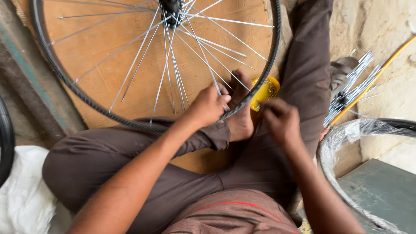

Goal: The person threads spokes through the hub of a bicycle wheel and attaches them to the rim by hand.

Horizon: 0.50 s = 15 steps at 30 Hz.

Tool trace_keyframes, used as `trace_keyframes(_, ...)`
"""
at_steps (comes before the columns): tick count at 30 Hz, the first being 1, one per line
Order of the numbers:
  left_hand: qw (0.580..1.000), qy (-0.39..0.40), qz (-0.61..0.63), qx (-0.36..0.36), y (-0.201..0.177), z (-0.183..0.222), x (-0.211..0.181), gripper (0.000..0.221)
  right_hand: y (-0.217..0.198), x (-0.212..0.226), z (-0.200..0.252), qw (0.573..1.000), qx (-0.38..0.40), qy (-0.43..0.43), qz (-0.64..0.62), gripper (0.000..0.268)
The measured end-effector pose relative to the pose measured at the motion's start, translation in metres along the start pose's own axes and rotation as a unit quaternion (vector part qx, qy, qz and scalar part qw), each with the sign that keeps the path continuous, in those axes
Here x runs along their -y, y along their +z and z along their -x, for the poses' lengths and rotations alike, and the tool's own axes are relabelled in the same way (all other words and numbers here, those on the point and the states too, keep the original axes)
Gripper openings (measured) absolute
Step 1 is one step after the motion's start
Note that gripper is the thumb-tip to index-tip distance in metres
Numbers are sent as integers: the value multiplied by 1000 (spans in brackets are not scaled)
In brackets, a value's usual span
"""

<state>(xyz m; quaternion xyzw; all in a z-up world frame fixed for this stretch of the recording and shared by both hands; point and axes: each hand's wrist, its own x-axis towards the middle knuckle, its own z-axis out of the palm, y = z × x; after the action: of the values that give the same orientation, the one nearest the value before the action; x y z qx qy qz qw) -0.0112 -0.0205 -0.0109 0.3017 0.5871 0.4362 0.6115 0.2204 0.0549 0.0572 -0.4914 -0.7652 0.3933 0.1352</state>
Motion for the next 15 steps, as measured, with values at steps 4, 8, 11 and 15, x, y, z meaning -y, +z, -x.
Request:
trace_keyframes(4,993,111,-3,-43,19,-6,-2,18,38,16,32,977,-17,165,-137,18)
trace_keyframes(8,985,130,18,-114,33,-14,0,22,63,19,30,949,-132,176,-226,10)
trace_keyframes(11,982,128,46,-134,38,-11,3,24,71,17,27,931,-172,170,-272,10)
trace_keyframes(15,970,177,28,-165,41,-13,5,26,76,11,29,909,-184,188,-323,12)
